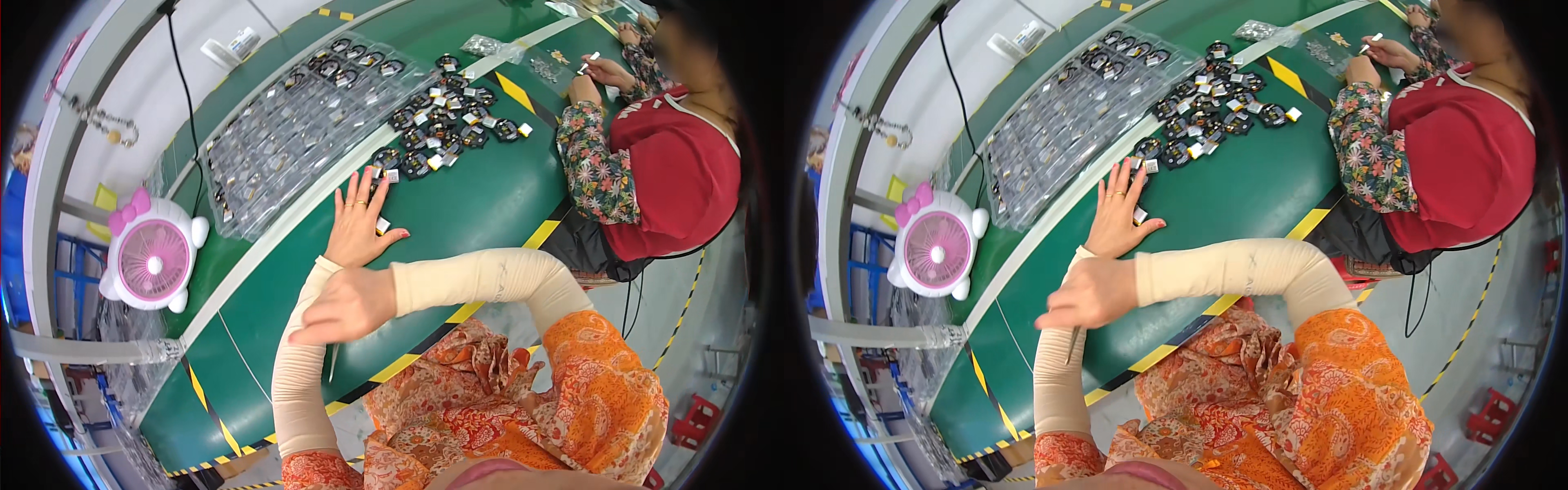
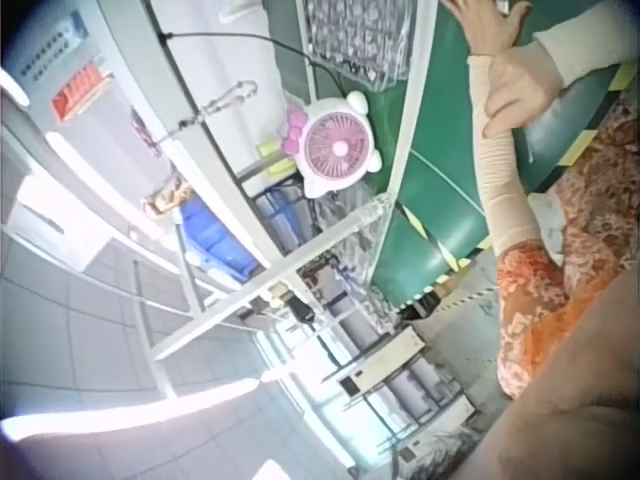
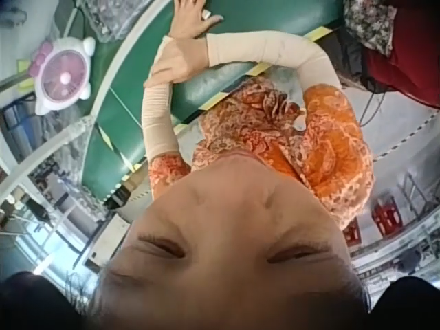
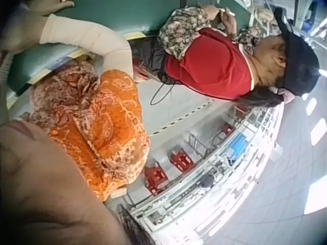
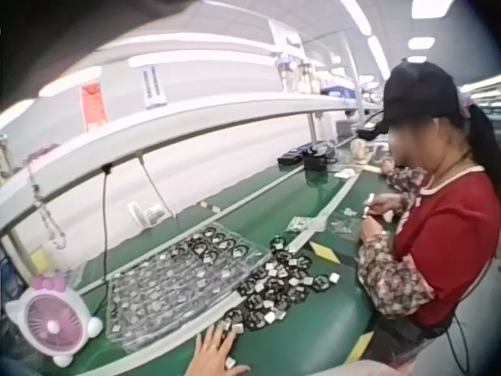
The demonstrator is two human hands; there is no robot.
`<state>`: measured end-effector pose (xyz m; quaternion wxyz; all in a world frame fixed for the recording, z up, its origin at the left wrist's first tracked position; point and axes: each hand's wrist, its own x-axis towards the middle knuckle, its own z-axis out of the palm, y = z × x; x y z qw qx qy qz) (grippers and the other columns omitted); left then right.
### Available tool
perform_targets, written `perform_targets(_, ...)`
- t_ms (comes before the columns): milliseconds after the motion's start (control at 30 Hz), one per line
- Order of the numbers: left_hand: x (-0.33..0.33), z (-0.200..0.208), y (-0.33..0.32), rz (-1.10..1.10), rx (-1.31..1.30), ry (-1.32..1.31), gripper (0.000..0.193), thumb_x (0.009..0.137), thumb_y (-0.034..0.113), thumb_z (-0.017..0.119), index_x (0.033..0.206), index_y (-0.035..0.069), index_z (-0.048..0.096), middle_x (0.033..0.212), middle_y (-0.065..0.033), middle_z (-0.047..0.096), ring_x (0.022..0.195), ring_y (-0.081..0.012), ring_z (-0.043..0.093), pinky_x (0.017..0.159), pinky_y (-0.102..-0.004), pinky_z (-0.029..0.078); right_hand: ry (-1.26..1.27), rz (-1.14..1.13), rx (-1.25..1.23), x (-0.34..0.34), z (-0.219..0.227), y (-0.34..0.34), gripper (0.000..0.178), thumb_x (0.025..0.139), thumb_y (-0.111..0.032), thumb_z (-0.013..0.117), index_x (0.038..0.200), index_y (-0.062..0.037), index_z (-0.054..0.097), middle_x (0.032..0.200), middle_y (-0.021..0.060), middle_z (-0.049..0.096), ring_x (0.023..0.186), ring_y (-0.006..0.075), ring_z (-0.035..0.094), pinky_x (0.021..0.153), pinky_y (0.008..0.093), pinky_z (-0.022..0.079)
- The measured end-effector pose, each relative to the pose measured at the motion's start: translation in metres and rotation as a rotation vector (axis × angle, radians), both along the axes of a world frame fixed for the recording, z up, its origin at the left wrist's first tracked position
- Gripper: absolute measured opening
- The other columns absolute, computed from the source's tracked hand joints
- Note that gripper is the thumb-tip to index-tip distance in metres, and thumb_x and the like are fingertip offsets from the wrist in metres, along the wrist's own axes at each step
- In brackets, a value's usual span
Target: The person assembles small electronic modules by attaching electronic components to a PCB using tweezers, then enclosing the assembly in a housing.
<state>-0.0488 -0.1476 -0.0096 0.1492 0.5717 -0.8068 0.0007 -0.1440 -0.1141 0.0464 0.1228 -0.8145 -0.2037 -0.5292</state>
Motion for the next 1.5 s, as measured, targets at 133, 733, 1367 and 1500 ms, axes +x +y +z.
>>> perform_targets(133, -0.028, 0.003, -0.031, -0.086, 0.04, -0.046, 0.086, 0.07, 0.051, 0.064, 0.137, 0.011, 0.026, 0.143, -0.0163, 0.016, 0.132, -0.0369, 0.011, 0.102, -0.0569, 0.014, -0.144, 0.122, 0.002, 0.01, 0.036, 0.002, 0.034, 0.069, -0.009, 0.058, 0.102, -0.0021, 0.057, 0.064, 0.0002, 0.045, 0.047, 0.0105, 0.049, 0.036, 0.0245, 0.036)
perform_targets(733, -0.115, 0.014, -0.147, -0.227, -0.341, 0.014, 0.07, 0.064, 0.054, 0.064, 0.115, 0.009, 0.051, 0.117, -0.0147, 0.049, 0.107, -0.0305, 0.049, 0.081, -0.0419, 0.044, -0.239, 0.165, 0.102, 0.002, 0.067, -0.009, 0.027, 0.071, -0.01, 0.056, 0.095, 0.0001, 0.058, 0.059, -0.0002, 0.037, 0.043, 0.0095, 0.042, 0.033, 0.0244, 0.03)
perform_targets(1367, 0.05, 0.07, -0.276, 0.837, 0.143, -0.08, 0.06, 0.065, 0.057, 0.066, 0.091, 0.003, 0.066, 0.095, -0.0201, 0.062, 0.089, -0.0314, 0.061, 0.076, -0.0391, 0.048, -0.352, 0.22, 0.248, -0.02, 0.101, -0.032, 0.027, 0.069, -0.008, 0.059, 0.093, 0.0033, 0.057, 0.061, 0.0012, 0.04, 0.045, 0.0099, 0.046, 0.036, 0.0231, 0.033)
perform_targets(1500, 0.089, 0.076, -0.289, 0.538, 0.145, 0.214, 0.055, 0.063, 0.046, 0.07, 0.089, -0.001, 0.065, 0.092, -0.0213, 0.063, 0.083, -0.0335, 0.061, 0.073, -0.0387, 0.046, -0.391, 0.23, 0.282, -0.024, 0.108, -0.035, 0.028, 0.068, -0.008, 0.059, 0.093, 0.0032, 0.057, 0.061, 0.0013, 0.041, 0.045, 0.0098, 0.045, 0.036, 0.0233, 0.033)
